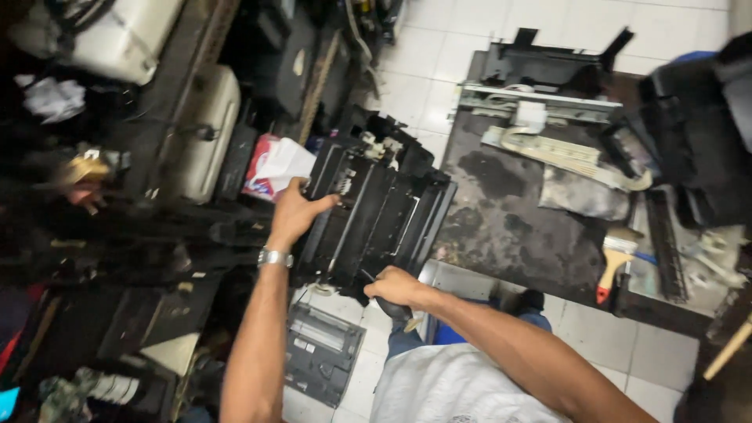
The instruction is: The person cleans the interior of a disassembled printer component using a brush and a rubber bulb blower. They repeatedly brush and blow dust from various internal areas, then lift and reposition the component to access different sections before continuing the cleaning process.
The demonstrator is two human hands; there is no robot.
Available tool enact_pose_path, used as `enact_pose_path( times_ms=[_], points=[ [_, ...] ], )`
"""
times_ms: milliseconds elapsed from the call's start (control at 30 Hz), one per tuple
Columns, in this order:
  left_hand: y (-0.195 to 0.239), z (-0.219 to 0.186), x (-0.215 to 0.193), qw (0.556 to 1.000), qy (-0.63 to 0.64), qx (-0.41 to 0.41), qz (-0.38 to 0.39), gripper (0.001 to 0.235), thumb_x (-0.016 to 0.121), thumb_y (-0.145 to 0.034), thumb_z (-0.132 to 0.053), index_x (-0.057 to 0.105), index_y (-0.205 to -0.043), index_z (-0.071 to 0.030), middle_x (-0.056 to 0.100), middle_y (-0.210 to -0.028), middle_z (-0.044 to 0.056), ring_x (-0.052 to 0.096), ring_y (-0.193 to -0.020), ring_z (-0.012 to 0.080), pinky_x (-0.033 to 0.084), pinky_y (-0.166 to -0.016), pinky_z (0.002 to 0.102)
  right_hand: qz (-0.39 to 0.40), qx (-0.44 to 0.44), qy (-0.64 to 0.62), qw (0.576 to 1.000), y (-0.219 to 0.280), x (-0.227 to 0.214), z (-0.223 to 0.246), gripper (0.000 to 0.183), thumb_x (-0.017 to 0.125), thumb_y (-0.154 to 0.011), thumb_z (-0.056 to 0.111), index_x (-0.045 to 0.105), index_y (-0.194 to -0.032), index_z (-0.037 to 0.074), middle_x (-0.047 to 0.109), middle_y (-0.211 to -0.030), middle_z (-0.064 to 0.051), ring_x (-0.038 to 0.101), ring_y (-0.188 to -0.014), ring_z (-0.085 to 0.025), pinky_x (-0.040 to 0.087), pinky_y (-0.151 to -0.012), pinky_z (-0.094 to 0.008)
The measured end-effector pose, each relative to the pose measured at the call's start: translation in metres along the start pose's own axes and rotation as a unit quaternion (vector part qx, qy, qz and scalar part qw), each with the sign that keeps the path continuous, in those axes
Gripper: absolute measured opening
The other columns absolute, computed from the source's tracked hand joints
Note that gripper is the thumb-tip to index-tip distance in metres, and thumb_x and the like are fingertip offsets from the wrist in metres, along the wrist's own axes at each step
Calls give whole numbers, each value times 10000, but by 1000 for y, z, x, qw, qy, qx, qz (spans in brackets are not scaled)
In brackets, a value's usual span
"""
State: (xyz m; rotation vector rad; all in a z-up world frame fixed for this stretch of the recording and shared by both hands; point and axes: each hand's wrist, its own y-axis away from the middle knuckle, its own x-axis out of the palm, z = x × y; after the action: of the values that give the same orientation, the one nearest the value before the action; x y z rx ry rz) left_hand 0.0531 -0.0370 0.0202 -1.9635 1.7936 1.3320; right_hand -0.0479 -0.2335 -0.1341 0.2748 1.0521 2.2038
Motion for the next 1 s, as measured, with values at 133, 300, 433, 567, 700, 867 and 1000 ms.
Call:
enact_pose_path(
  times_ms=[133, 300, 433, 567, 700, 867, 1000],
  points=[
    [-17, -12, 5, 999, -20, 33, 29, 943, 863, -682, -491, 534, -1397, 28, 626, -1305, 324, 578, -1276, 466, 472, -1033, 558, -71, -55, -78, 993, 44, -73, -45, 424, 756, -736, 379, 799, -928, 4, 742, -979, -237, 683, -1017, -376, 510, -869, -452],
    [-38, -45, 29, 981, -86, 103, 139, 917, 822, -661, -464, 561, -1413, -9, 632, -1328, 306, 567, -1295, 459, 467, -1057, 540, -437, 3, 39, 899, 80, -220, -192, 414, 376, -1106, 273, 694, -1260, 56, 656, -1316, -261, 554, -1307, -440, 399, -1115, -565],
    [-83, -59, 87, 960, -103, 153, 210, 947, 813, -645, -515, 581, -1413, -12, 635, -1329, 301, 563, -1301, 463, 448, -1070, 547, -600, 1, -42, 799, 86, -279, -270, 433, 351, -1156, 258, 636, -1187, -67, 625, -1195, -375, 543, -1182, -550, 397, -1009, -595],
    [-113, -84, 152, 915, -166, 178, 321, 943, 799, -626, -559, 606, -1418, -85, 667, -1314, 230, 582, -1301, 401, 456, -1095, 509, -653, -5, -28, 757, 74, -308, -294, 385, 530, -1125, 334, 589, -1309, 0, 628, -1225, -337, 566, -1196, -525, 420, -1024, -577],
    [-151, -93, 220, 880, -201, 171, 394, 876, 801, -586, -587, 688, -1326, -133, 695, -1290, 171, 600, -1284, 367, 476, -1078, 474, -673, -113, 67, 728, 58, -313, -294, 307, 638, -1096, 217, 650, -1274, -33, 660, -1148, -276, 636, -1118, -462, 488, -984, -507],
    [-155, -122, 252, 856, -241, 161, 428, 876, 776, -575, -404, 643, -1366, -53, 624, -1406, 175, 526, -1372, 358, 415, -1146, 449, -651, -105, 78, 748, 57, -307, -301, 291, 713, -1026, 247, 681, -1263, 82, 655, -1158, -173, 647, -1101, -410, 523, -946, -478],
    [-162, -145, 273, 846, -261, 161, 437, 773, 731, -561, -342, 697, -1277, -52, 667, -1355, 161, 572, -1324, 346, 447, -1123, 450, -626, -78, 33, 775, 60, -310, -300, 431, 768, -936, 194, 648, -1346, 135, 629, -1273, -145, 622, -1201, -376, 518, -1007, -457]
  ],
)
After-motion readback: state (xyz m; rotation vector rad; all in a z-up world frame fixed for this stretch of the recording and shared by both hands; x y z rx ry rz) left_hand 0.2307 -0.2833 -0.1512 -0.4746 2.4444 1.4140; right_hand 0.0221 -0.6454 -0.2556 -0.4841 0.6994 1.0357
